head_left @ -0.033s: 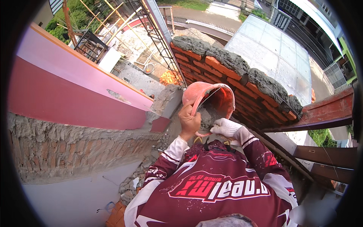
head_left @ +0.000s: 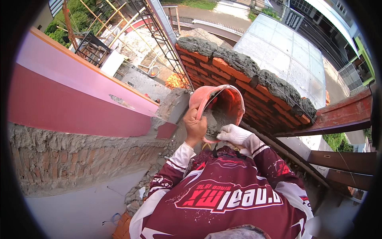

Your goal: The person applies mortar to a brick wall using a trowel and places bricks on top, adjusting them by hand. The person repeats this process to build up the wall layer by layer.

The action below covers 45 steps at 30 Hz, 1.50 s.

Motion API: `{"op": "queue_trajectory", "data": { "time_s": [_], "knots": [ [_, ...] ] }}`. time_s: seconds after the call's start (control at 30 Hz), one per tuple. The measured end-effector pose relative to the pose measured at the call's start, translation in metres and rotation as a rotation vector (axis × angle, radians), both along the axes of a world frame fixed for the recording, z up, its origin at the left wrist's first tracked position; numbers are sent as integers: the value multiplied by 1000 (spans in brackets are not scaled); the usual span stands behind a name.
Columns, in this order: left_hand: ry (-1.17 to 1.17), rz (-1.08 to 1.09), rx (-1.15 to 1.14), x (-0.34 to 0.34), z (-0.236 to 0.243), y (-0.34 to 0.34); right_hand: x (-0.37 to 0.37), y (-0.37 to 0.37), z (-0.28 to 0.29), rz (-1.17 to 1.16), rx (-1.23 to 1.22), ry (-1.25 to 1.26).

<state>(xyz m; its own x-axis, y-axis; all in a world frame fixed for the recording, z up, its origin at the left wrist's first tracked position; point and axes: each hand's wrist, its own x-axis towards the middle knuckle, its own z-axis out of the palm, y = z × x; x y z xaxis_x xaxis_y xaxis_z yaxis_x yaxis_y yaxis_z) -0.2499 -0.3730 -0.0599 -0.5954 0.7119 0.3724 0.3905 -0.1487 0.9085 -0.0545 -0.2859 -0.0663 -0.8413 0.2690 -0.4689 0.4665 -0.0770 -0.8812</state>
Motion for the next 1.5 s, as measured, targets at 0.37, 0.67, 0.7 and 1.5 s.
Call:
{"op": "queue_trajectory", "data": {
  "time_s": [0.37, 0.67, 0.7, 1.5],
  "knots": [
    [128, 23, 52, -7, -7, 21, 19, 26, 49, -2, 1340, -314],
    [127, -110, 52, -7, -21, 24, 7, 14, -11, 53, 232, -193],
    [67, -104, 25, -13, -26, 24, 7, 6, -22, 17, 203, -63],
    [-770, -74, -123, -22, -68, 14, 257, 69, 239, -492, 1072, -636]
  ]
}}
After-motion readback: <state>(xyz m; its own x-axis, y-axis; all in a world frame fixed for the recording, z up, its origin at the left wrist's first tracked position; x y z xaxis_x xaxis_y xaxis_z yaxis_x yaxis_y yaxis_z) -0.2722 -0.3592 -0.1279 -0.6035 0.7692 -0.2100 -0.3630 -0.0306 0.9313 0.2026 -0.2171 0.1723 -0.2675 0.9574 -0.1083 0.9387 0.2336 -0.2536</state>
